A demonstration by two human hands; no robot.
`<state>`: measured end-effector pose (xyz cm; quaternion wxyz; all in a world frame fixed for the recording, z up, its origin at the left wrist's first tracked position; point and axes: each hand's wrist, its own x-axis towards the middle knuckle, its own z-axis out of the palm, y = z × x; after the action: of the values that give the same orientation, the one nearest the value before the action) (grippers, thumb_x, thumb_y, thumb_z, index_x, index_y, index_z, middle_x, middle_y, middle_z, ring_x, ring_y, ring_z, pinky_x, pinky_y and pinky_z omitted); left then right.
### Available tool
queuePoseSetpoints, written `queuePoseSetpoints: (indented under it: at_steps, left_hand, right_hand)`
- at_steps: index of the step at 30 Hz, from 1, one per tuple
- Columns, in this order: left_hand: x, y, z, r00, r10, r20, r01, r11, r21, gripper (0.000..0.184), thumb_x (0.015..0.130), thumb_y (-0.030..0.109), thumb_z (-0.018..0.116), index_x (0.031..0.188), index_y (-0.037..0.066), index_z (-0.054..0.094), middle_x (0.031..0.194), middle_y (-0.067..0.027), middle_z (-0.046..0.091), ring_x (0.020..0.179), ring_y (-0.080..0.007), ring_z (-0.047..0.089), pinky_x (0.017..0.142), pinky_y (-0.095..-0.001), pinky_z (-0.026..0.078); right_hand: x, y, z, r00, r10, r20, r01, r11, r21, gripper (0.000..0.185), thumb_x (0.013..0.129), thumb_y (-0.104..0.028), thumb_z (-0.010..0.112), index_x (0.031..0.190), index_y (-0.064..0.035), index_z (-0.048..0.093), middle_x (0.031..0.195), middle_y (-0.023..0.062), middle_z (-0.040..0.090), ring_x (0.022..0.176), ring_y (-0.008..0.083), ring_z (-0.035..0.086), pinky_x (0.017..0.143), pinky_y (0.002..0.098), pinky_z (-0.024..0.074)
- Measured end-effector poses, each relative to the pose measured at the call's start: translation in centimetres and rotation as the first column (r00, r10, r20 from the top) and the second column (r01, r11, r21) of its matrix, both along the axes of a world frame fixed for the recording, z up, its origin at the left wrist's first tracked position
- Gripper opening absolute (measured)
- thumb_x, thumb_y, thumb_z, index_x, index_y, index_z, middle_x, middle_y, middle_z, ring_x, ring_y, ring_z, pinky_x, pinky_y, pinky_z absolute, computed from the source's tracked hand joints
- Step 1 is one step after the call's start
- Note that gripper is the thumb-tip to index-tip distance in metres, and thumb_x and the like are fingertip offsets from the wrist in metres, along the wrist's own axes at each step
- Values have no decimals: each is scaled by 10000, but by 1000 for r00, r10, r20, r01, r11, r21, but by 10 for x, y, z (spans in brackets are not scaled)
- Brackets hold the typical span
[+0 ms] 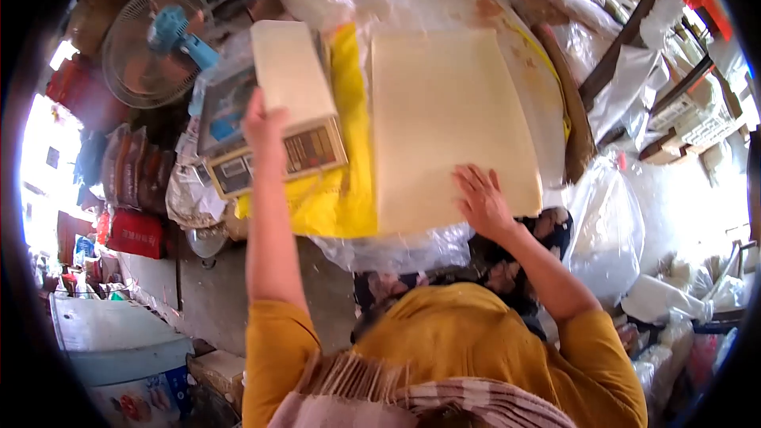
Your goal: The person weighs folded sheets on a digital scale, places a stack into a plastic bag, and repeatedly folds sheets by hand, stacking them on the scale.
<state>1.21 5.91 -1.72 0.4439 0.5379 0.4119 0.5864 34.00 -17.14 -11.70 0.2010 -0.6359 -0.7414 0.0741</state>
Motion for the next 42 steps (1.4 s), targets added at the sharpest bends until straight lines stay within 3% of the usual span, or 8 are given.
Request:
queuePoseSetpoints:
  at_steps: [2, 8, 17, 24, 27, 30, 35, 42]
  left_hand:
    - [-29, 21, 6, 983, 54, -173, -97, 962, -255, 633, 702, 4, 609, 1314, -25, 447, 1300, -119, 515, 1135, -206, 525, 958, -325, 422]
    - [4, -52, -24, 603, 602, -523, -238, 762, 603, 564, 823, 106, 591, 1351, 20, 411, 1384, -193, 405, 1289, -360, 354, 1075, -428, 280]
    - [54, -152, -73, 730, 367, -576, -84, 885, 458, 517, 817, 25, 548, 1320, 4, 432, 1350, -194, 434, 1264, -374, 389, 1031, -418, 354]
    - [66, -170, -94, 725, -183, -664, 322, 942, 91, 335, 754, -51, 540, 1082, -11, 589, 1119, -171, 590, 1136, -350, 492, 966, -437, 411]
    - [103, -163, -97, 673, -199, -712, 422, 894, 149, 322, 747, -3, 594, 1068, 1, 606, 1079, -157, 611, 1145, -334, 491, 1002, -449, 377]
    - [133, -152, -101, 334, -212, -918, 542, 840, 3, 402, 761, 119, 653, 1133, -8, 569, 1188, -199, 552, 1220, -374, 426, 1055, -479, 306]
    - [147, -161, -121, 342, 45, -939, 308, 938, 157, 813, 862, 465, 557, 1385, -95, 287, 1471, -289, 215, 1375, -466, 145, 1132, -496, 146]
    - [148, -161, -118, 331, 49, -942, 304, 940, 156, 808, 866, 472, 540, 1383, -96, 292, 1467, -291, 219, 1371, -468, 149, 1131, -507, 134]
  right_hand:
    - [0, 2, 9, 1000, 17, -13, -18, 999, -44, 356, 852, -148, 553, 1201, -77, 531, 1322, 92, 469, 1288, 287, 384, 1056, 566, 266]
    - [-37, 11, 27, 960, 280, 19, -279, 959, -58, 197, 815, -75, 523, 982, -81, 627, 949, 71, 623, 1009, 247, 579, 1044, 551, 316]
    - [-87, 29, 29, 821, 430, 375, -432, 898, -85, 69, 753, -97, 553, 729, -80, 615, 772, 96, 603, 799, 261, 628, 989, 568, 381]
    - [-17, 50, 62, 731, -364, -577, 197, 922, -333, 327, 790, -286, 644, 988, -26, 638, 975, 132, 656, 881, 316, 646, 895, 347, 482]
    - [-10, 33, 40, 795, -14, -606, -32, 997, -65, 450, 813, -348, 684, 1141, -49, 607, 1166, 154, 616, 1098, 260, 586, 910, 383, 470]
    - [-33, 12, 24, 996, 60, 67, -67, 992, 105, 379, 844, -217, 623, 1192, -70, 593, 1320, 100, 523, 1210, 294, 494, 1000, 378, 402]
    - [10, 49, 7, 967, -37, -251, 53, 997, 58, 261, 864, -135, 527, 1091, -90, 649, 1184, 109, 606, 1000, 323, 610, 885, 382, 489]
    - [48, 71, 240, 974, -225, -13, 206, 863, 461, 317, 777, 3, 493, 1058, -71, 622, 930, 145, 655, 743, 310, 640, 669, 403, 526]
